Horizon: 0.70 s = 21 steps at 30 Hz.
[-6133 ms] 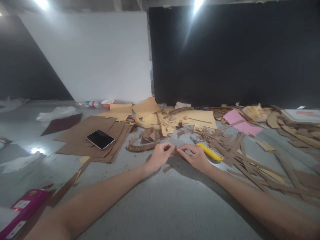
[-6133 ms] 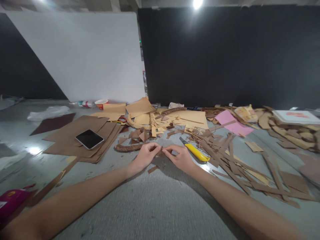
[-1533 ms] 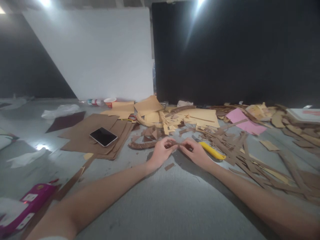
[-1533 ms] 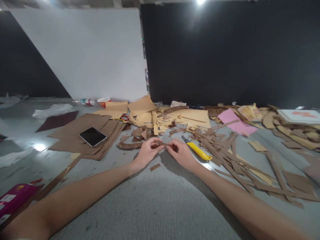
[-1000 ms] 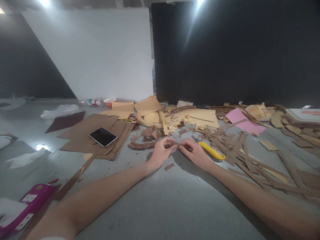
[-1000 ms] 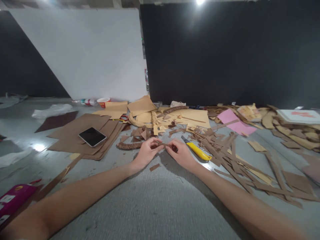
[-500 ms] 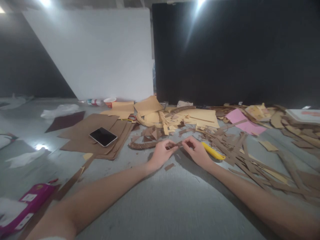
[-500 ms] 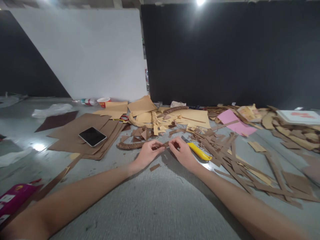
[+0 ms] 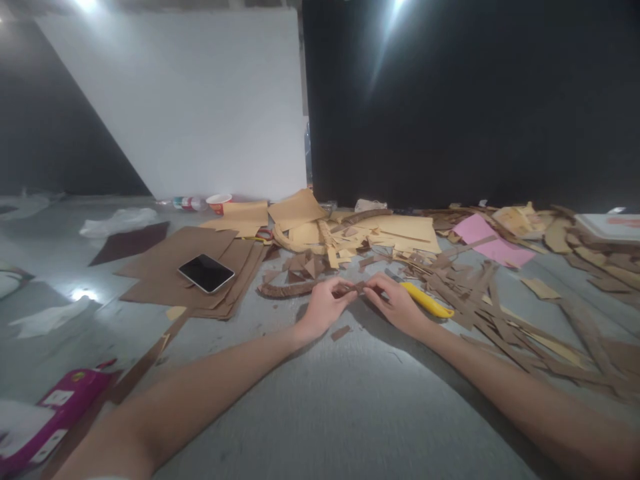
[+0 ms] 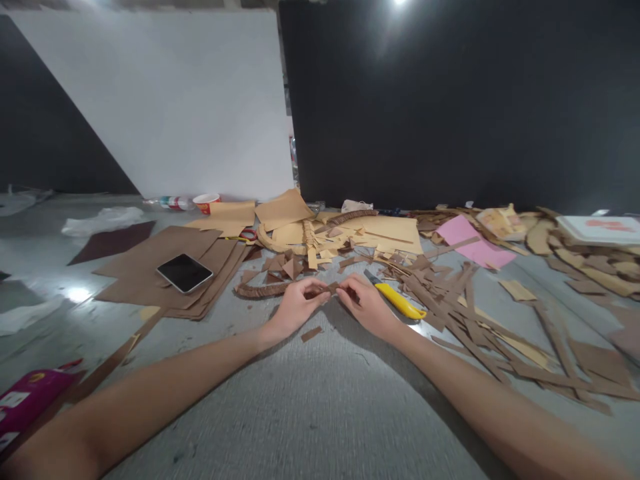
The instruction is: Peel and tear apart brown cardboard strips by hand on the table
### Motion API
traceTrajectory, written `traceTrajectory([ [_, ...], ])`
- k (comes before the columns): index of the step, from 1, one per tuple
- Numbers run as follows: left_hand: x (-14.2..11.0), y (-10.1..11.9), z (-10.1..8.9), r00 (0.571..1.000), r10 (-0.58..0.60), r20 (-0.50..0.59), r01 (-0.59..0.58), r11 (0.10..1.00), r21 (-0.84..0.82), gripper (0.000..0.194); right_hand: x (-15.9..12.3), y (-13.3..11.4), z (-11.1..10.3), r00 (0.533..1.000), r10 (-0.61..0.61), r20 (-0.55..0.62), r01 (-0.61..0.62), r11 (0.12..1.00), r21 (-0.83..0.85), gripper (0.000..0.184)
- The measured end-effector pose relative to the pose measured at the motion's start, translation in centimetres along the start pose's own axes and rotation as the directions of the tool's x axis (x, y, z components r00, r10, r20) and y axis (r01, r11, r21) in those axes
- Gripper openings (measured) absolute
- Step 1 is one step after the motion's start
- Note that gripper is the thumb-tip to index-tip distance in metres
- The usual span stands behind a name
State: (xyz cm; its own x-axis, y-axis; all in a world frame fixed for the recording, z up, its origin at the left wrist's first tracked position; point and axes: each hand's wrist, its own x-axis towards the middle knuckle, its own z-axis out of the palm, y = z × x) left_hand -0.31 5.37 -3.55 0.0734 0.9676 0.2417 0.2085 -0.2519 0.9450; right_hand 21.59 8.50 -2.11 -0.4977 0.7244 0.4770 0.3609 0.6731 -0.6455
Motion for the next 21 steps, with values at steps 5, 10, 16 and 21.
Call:
traceTrajectory([
  [5, -0.05, 0.16, 0.01, 1.000, 0.005, 0.008, -0.005, 1.000, 0.004, 0.035, -0.01, -0.22, -0.13, 1.000, 0.006, -0.010, -0.006, 1.000, 0.011, 0.026],
  [10, -0.10, 0.43, 0.04, 1.000, -0.001, 0.024, 0.002, 0.998, -0.056, 0.036, -0.03, 0.20, 0.02, 1.000, -0.004, -0.002, 0.004, 0.999, 0.039, 0.025],
  [16, -0.17, 0.79, 0.01, 1.000, 0.014, -0.026, -0.013, 0.999, 0.037, 0.026, -0.06, 0.06, -0.06, 1.000, 0.015, 0.017, -0.016, 0.998, 0.055, 0.026],
  [21, -0.20, 0.96, -0.03, 0.999, 0.022, -0.027, -0.019, 0.995, 0.102, 0.021, -0.11, -0.23, -0.24, 1.000, 0.006, -0.001, -0.006, 0.999, 0.045, 0.026],
])
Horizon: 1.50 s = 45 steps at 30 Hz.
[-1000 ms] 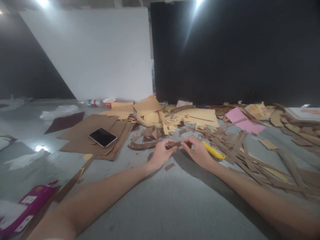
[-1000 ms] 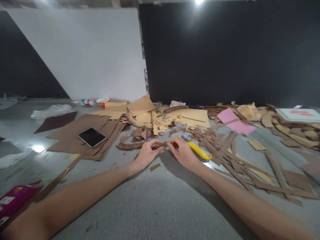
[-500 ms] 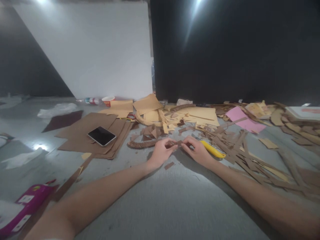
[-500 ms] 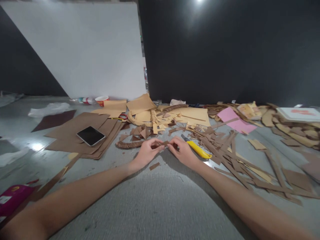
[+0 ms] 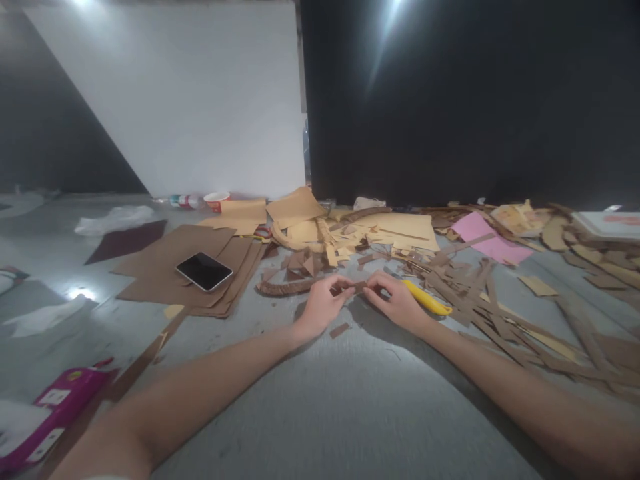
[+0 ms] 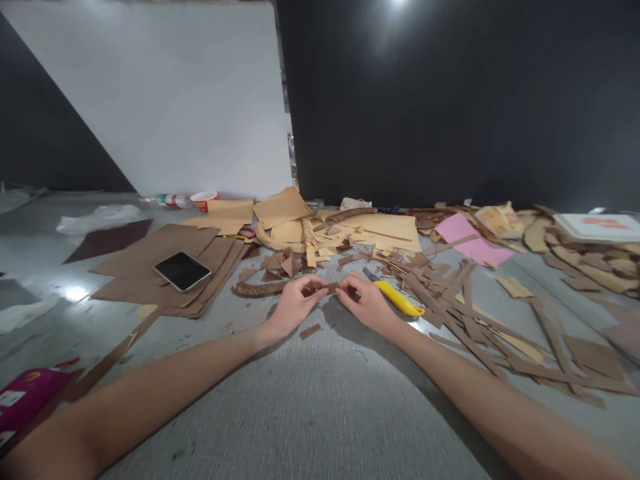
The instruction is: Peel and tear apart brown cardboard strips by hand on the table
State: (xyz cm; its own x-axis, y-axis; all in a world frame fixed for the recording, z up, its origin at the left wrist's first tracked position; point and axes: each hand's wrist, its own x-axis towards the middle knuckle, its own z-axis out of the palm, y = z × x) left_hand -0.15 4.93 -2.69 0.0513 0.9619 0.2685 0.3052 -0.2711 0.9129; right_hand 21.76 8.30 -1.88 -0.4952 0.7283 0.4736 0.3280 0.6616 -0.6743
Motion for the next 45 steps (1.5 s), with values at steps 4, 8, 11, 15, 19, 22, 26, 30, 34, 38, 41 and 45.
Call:
traceTrajectory([
  [4, -0.4, 0.6, 0.1, 0.998, 0.057, 0.013, -0.058, 0.997, 0.056, 0.019, 0.0, 0.1, 0.0, 0.999, -0.008, -0.035, 0.007, 1.000, -0.021, 0.023],
  [8, -0.6, 0.9, 0.2, 0.997, 0.068, 0.035, -0.070, 0.994, 0.086, 0.021, -0.1, 0.3, 0.0, 1.000, 0.000, -0.001, 0.000, 0.999, -0.033, 0.027],
  [11, -0.5, 0.4, 0.2, 0.998, 0.034, 0.047, -0.035, 0.999, 0.017, 0.030, -0.4, 0.3, 0.2, 1.000, 0.012, -0.019, -0.011, 0.999, 0.038, 0.018],
  [15, -0.2, -0.3, 0.2, 0.999, 0.013, 0.045, -0.010, 0.996, -0.087, 0.040, -0.7, 0.3, 0.4, 0.999, 0.002, -0.033, 0.002, 0.992, 0.129, 0.029],
  [19, -0.3, 0.0, 0.2, 0.996, 0.025, 0.089, -0.015, 0.994, -0.113, 0.037, -0.5, 0.3, 0.4, 0.998, -0.040, -0.044, 0.043, 0.997, 0.067, 0.019],
  [22, -0.5, 0.7, 0.2, 0.997, 0.032, 0.070, -0.031, 0.999, -0.024, 0.026, -0.4, 0.4, 0.4, 0.998, -0.014, -0.057, 0.018, 0.998, 0.066, 0.022],
  [26, -0.7, 1.6, 0.2, 0.994, 0.103, 0.028, -0.105, 0.989, 0.102, 0.019, -0.5, 0.4, 0.4, 0.998, 0.007, -0.062, -0.004, 0.999, 0.054, 0.022],
  [30, -0.7, 1.9, 0.2, 0.978, 0.202, 0.053, -0.209, 0.958, 0.198, 0.028, -0.5, -0.1, 0.1, 0.998, 0.054, -0.033, -0.053, 0.998, 0.030, 0.025],
  [34, -0.6, 1.5, 0.2, 0.969, 0.221, 0.109, -0.239, 0.948, 0.208, 0.034, -0.4, -0.4, -0.2, 0.995, 0.103, 0.011, -0.104, 0.994, 0.044, 0.032],
  [38, -0.3, 1.0, 0.2, 0.969, 0.227, 0.095, -0.244, 0.939, 0.241, 0.034, -0.2, -0.3, -0.4, 0.988, 0.151, 0.010, -0.151, 0.985, 0.088, 0.033],
  [41, -0.3, 0.9, 0.3, 0.967, 0.229, 0.116, -0.254, 0.921, 0.296, 0.032, -0.1, 0.0, -0.3, 0.987, 0.161, 0.011, -0.161, 0.984, 0.071, 0.032],
  [45, -1.6, 1.2, 0.7, 0.950, 0.263, 0.166, -0.311, 0.783, 0.539, 0.029, 0.1, 0.8, -0.1, 0.984, 0.178, 0.016, -0.178, 0.984, -0.030, 0.031],
])
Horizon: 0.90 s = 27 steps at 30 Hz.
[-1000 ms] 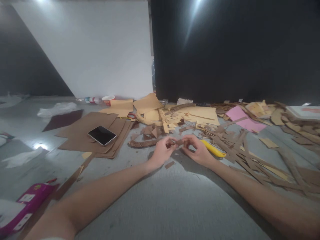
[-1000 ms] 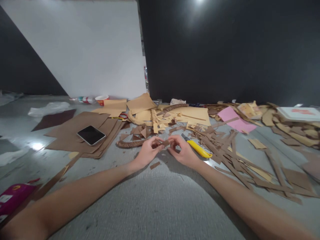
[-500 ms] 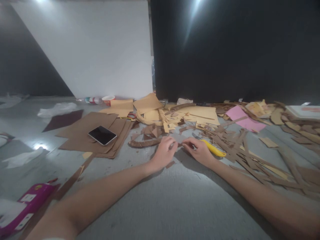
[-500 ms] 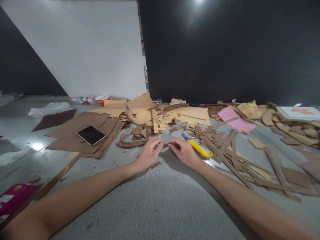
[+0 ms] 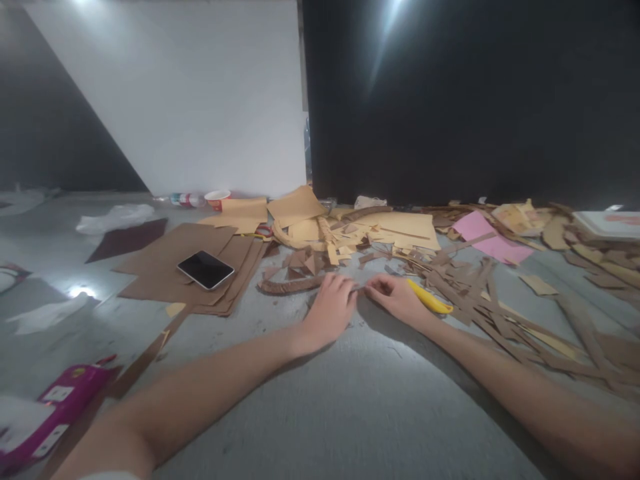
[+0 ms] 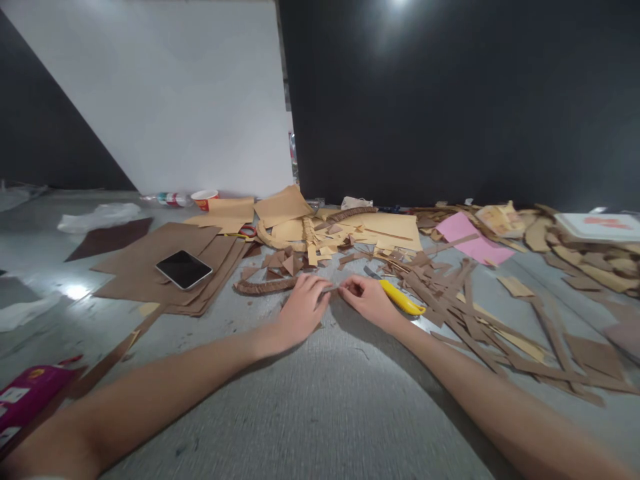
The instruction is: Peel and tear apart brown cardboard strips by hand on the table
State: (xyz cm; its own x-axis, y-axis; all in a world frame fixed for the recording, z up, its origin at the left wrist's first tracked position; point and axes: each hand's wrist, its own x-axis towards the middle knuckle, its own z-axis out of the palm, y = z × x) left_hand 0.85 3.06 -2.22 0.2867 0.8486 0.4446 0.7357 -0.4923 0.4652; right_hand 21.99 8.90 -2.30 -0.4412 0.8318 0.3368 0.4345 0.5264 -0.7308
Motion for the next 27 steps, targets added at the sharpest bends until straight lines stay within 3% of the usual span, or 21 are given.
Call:
traceTrajectory([
  [3, -1.0, 1.1, 0.2, 0.995, 0.084, 0.061, -0.096, 0.967, 0.234, 0.043, 0.3, 0.7, 0.3, 1.000, 0.011, -0.027, -0.013, 0.998, -0.055, 0.030],
  [6, -1.6, 1.8, 0.2, 0.977, 0.165, 0.135, -0.199, 0.934, 0.296, 0.048, 0.4, 1.2, 0.4, 0.999, 0.009, -0.043, -0.012, 0.998, -0.064, 0.029],
  [9, -1.6, 1.9, 0.2, 0.968, 0.162, 0.190, -0.219, 0.916, 0.336, 0.046, 0.3, 1.2, 0.5, 0.999, 0.011, -0.040, -0.014, 0.998, -0.066, 0.029],
  [22, -2.2, 0.4, 1.3, 0.971, 0.188, 0.147, -0.211, 0.964, 0.164, 0.043, 0.2, 1.4, 0.5, 1.000, -0.028, 0.004, 0.029, 0.989, -0.147, 0.024],
  [27, -2.0, 0.5, 1.1, 0.959, 0.219, 0.182, -0.259, 0.937, 0.236, 0.043, -0.1, 1.5, 0.9, 0.991, -0.129, -0.039, 0.118, 0.972, -0.205, 0.028],
])
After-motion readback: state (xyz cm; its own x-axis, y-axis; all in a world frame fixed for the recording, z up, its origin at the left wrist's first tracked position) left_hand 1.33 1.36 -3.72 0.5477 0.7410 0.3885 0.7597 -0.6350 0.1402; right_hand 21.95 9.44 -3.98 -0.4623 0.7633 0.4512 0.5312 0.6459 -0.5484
